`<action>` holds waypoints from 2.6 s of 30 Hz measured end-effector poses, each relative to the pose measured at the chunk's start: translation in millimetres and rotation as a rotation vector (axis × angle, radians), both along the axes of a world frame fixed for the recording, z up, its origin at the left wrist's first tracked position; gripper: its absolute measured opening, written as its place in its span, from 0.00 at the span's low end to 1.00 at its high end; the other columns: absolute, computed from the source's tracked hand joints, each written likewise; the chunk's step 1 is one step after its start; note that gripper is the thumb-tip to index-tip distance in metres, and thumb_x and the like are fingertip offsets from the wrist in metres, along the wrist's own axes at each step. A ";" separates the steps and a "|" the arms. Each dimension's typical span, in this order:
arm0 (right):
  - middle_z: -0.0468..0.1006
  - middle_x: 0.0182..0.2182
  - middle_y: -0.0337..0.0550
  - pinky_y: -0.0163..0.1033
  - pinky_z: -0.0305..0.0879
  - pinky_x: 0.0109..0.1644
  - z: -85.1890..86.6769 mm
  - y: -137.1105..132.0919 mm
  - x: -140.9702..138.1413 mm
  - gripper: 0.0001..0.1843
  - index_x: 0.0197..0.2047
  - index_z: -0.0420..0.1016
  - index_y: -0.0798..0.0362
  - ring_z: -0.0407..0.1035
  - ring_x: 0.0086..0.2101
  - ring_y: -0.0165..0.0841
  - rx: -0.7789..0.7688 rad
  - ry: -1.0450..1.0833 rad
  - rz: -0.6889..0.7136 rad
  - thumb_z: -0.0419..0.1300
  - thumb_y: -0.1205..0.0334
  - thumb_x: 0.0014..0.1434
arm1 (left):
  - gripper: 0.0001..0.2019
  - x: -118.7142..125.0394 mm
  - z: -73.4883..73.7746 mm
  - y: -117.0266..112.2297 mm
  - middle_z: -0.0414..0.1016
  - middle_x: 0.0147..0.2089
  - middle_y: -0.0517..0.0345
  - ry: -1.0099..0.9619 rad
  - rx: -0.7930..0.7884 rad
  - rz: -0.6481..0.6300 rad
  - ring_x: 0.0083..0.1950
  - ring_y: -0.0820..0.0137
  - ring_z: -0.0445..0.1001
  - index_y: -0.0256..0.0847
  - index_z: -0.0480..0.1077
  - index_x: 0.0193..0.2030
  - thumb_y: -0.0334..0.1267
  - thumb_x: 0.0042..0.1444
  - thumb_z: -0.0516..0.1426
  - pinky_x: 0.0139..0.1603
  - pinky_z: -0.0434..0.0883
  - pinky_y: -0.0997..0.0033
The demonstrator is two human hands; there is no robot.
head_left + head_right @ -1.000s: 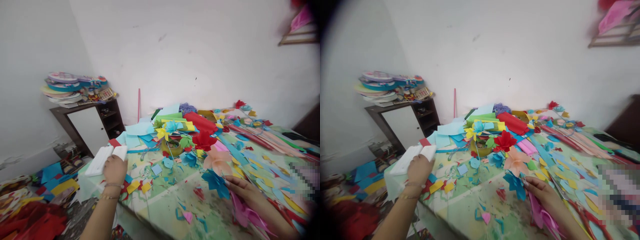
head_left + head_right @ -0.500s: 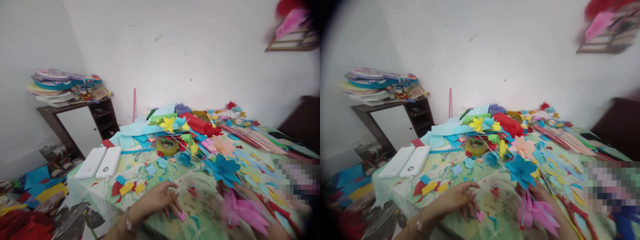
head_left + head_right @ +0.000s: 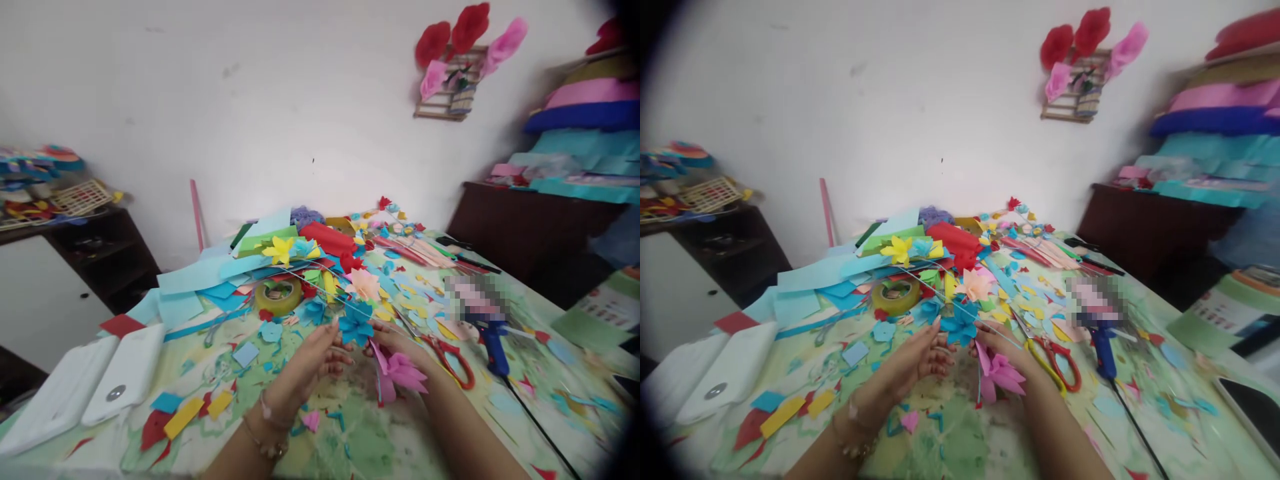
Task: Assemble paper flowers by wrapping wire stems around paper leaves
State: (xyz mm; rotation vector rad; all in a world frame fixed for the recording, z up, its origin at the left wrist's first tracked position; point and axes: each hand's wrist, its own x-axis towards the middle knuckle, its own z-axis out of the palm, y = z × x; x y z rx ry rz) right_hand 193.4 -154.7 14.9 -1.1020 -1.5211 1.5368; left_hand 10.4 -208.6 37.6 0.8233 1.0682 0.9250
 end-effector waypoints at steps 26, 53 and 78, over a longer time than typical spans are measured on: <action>0.71 0.21 0.36 0.36 0.62 0.30 6.6 -0.7 15.5 0.20 0.28 0.71 0.52 0.65 0.21 0.27 -0.273 0.350 0.071 0.72 0.50 0.37 | 0.08 -30.3 28.0 34.1 0.73 0.26 0.59 -0.170 0.133 0.347 0.25 0.76 0.74 0.36 0.64 0.33 0.20 0.56 0.54 0.24 0.72 0.83; 0.74 0.22 0.35 0.36 0.63 0.31 -15.9 16.8 19.4 0.20 0.28 0.71 0.54 0.66 0.21 0.26 -0.326 0.222 0.037 0.71 0.50 0.38 | 0.13 -27.6 -46.2 51.6 0.75 0.27 0.57 -0.013 0.128 0.278 0.26 0.75 0.74 0.37 0.64 0.33 0.37 0.50 0.64 0.27 0.72 0.81; 0.73 0.19 0.33 0.33 0.61 0.27 -20.0 14.7 17.2 0.18 0.24 0.71 0.54 0.65 0.21 0.25 -0.347 0.179 0.007 0.72 0.52 0.37 | 0.15 30.3 -37.2 20.9 0.76 0.40 0.45 0.975 1.540 -0.767 0.42 0.62 0.73 0.38 0.71 0.47 0.31 0.64 0.45 0.48 0.68 0.58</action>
